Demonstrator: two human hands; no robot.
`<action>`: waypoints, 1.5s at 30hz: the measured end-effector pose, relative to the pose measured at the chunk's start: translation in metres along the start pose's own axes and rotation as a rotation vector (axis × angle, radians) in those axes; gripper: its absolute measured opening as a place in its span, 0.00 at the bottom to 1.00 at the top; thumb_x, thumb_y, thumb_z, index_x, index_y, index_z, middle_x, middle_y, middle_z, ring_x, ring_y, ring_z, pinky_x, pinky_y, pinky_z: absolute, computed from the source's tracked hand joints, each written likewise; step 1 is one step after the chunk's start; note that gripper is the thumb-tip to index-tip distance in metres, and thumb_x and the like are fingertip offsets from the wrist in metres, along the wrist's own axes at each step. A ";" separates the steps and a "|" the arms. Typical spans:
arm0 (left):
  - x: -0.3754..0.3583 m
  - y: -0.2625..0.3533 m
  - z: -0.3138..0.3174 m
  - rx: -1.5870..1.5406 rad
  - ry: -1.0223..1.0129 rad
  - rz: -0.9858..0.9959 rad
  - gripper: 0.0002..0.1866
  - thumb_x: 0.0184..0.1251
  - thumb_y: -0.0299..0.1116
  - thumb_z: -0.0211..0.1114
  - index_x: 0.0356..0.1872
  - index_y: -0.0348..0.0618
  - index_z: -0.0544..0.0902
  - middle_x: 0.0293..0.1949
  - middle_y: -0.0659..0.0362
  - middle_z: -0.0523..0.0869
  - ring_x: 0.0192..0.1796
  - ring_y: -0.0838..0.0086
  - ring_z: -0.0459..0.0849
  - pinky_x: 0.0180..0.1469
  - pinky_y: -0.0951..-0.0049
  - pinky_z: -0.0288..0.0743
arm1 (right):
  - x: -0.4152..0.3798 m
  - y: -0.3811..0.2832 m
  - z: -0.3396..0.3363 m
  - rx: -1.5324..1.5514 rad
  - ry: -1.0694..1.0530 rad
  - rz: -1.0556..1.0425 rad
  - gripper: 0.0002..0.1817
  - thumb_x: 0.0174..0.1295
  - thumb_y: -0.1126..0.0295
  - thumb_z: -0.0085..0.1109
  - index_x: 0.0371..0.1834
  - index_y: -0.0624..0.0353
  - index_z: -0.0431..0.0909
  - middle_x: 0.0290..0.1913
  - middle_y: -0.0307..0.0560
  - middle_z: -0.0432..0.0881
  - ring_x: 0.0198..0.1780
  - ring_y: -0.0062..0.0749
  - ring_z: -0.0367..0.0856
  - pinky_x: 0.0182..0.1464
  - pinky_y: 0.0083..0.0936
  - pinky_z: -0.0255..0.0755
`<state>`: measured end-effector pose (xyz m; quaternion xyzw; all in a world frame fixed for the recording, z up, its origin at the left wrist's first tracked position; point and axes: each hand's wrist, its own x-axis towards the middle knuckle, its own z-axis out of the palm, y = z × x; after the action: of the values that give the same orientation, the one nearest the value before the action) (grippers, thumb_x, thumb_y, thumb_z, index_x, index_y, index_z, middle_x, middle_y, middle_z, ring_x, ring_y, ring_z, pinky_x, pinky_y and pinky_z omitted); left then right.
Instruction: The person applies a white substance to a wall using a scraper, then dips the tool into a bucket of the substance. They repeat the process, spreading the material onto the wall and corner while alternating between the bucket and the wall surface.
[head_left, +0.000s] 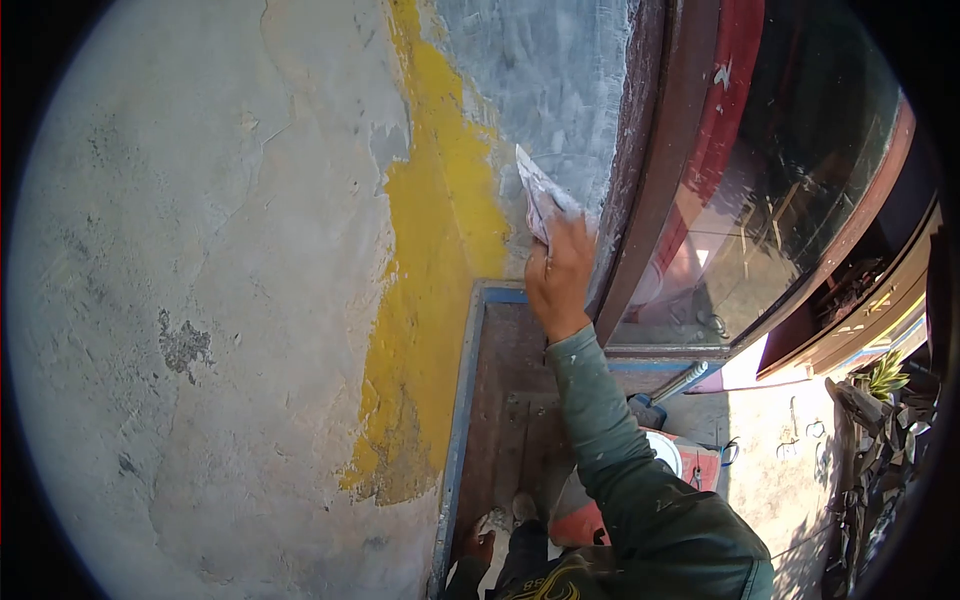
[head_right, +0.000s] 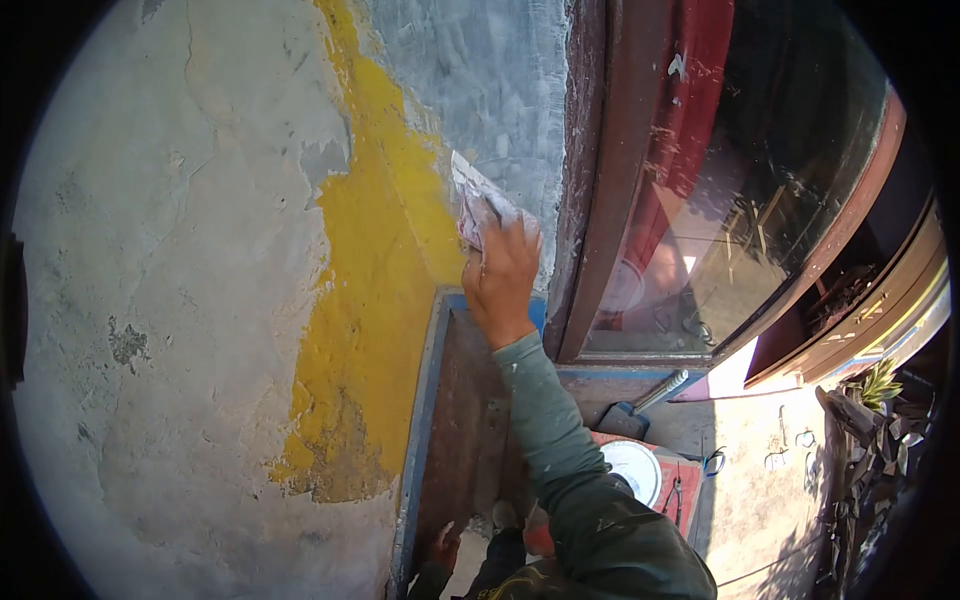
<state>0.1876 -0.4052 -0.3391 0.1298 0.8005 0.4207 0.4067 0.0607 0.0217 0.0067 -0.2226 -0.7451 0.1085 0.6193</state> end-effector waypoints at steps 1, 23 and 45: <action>-0.003 -0.006 0.001 0.010 0.043 0.045 0.32 0.69 0.39 0.63 0.72 0.39 0.70 0.65 0.45 0.79 0.58 0.68 0.83 0.57 0.69 0.76 | 0.031 -0.002 -0.015 -0.063 -0.016 -0.093 0.28 0.55 0.81 0.53 0.62 0.56 0.79 0.53 0.58 0.80 0.55 0.60 0.75 0.61 0.49 0.66; -0.002 -0.019 0.033 0.050 0.066 0.092 0.31 0.66 0.41 0.65 0.69 0.39 0.73 0.66 0.39 0.74 0.63 0.51 0.80 0.59 0.60 0.82 | 0.038 0.066 -0.021 -0.518 -0.405 -0.666 0.25 0.63 0.69 0.57 0.66 0.53 0.76 0.64 0.51 0.76 0.62 0.48 0.74 0.62 0.44 0.67; -0.021 0.049 0.074 0.036 0.525 -0.014 0.21 0.72 0.44 0.64 0.62 0.51 0.81 0.63 0.50 0.80 0.62 0.54 0.78 0.64 0.55 0.74 | 0.374 -0.075 -0.091 -0.507 0.200 -0.798 0.16 0.63 0.70 0.57 0.54 0.49 0.82 0.44 0.45 0.83 0.46 0.45 0.81 0.49 0.40 0.75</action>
<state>0.2501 -0.3449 -0.3132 0.0180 0.8868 0.4229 0.1853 0.0842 0.1194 0.3854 -0.0727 -0.7120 -0.3448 0.6074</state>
